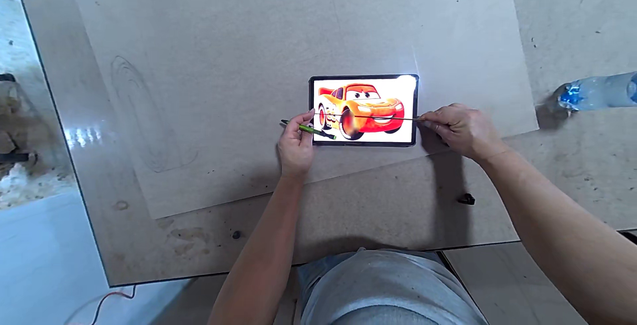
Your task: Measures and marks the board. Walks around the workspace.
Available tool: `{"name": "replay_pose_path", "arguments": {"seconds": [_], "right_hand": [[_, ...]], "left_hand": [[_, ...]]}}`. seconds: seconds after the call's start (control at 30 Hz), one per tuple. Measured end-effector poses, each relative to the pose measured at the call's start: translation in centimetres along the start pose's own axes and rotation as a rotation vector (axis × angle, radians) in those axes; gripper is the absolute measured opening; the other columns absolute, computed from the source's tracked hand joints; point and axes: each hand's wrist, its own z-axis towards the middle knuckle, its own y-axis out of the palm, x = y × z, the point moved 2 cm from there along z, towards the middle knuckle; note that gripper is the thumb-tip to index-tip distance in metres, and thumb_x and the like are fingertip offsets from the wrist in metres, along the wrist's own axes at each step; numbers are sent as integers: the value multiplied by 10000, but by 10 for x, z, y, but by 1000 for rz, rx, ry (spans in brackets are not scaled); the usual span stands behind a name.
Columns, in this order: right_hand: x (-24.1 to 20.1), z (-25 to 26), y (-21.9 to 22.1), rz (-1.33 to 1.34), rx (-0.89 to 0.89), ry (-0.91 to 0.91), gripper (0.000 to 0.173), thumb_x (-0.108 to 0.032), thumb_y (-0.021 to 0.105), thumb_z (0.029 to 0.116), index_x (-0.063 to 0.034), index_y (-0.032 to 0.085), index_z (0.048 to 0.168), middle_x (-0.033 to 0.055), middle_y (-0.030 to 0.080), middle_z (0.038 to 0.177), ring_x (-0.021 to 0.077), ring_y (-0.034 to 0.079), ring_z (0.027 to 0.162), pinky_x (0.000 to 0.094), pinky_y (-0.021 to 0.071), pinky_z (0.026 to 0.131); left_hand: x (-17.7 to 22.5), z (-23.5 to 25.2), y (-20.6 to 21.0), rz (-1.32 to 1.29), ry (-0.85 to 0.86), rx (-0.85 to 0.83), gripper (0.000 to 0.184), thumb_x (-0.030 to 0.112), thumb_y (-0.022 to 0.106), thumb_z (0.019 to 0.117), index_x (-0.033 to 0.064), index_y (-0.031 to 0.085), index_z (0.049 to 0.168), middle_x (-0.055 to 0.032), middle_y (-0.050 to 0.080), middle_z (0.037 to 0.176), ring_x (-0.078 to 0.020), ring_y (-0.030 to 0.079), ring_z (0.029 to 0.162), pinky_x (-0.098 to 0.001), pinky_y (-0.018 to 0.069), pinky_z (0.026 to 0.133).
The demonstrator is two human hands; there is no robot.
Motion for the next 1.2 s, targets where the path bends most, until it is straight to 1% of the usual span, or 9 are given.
{"name": "replay_pose_path", "arguments": {"seconds": [0.13,0.23,0.33,0.4,0.5,0.63,0.8,1.13,1.2], "right_hand": [[-5,-16,7,9,-10,1,222,-265,599,1033,-218,794,1129,25,759,1033,225,698,1024,473,557,895],[-8,-26,10,21,-21,15,216,-266,612,1032,-213,794,1135,23,758,1051,211,696,1053,463,554,942],[-9,-33,13,23,-7,14,216,-260,615,1029,-210,797,1134,27,761,1042,218,697,1044,472,551,934],[-10,-35,14,19,-15,13,219,-260,609,1032,-214,794,1141,29,761,1041,224,698,1041,475,551,930],[-12,-34,14,6,-28,31,223,-264,603,1038,-226,790,1153,25,759,1053,228,696,1051,481,550,930],[-12,-33,14,6,-38,36,220,-241,605,1037,-215,791,1152,28,760,1066,232,694,1060,481,547,936],[-13,-33,14,4,-31,29,220,-240,606,1036,-204,791,1150,36,762,1060,236,697,1054,480,550,929],[-14,-33,13,0,-10,15,218,-247,606,1035,-199,793,1137,40,759,1037,236,699,1031,476,553,914],[-12,-34,14,11,-9,19,216,-242,609,1031,-199,791,1138,29,760,1038,224,698,1028,467,556,917]], "left_hand": [[-3,-19,-6,-32,21,-4,269,-3,545,1021,-7,662,1263,-107,700,1305,-196,691,1160,-363,582,993],[-4,-30,-9,-34,31,-7,251,-3,547,1021,-15,663,1243,-113,701,1302,-203,679,1186,-370,571,1009],[-3,-35,-11,-37,31,-5,240,-4,547,1020,-17,665,1229,-114,703,1306,-209,675,1204,-380,568,1024],[-4,-36,-12,-39,33,-11,249,-15,550,1013,-18,667,1233,-116,702,1302,-206,679,1191,-376,574,1011],[-4,-36,-13,-19,20,-17,257,-7,562,1011,3,672,1244,-94,702,1308,-184,681,1182,-354,578,994],[-4,-35,-10,-35,7,-23,272,-12,555,1017,4,661,1267,-96,697,1313,-189,691,1159,-364,590,982],[-2,-34,-10,-42,9,-22,272,-15,548,1015,5,661,1262,-92,700,1309,-181,697,1142,-347,589,972],[-2,-33,-10,-54,16,-21,265,-16,549,1019,-6,662,1259,-106,703,1296,-191,702,1129,-356,593,970],[-3,-34,-10,-37,4,-21,278,-15,535,1017,12,666,1260,-88,704,1299,-177,701,1130,-352,593,965]]}}
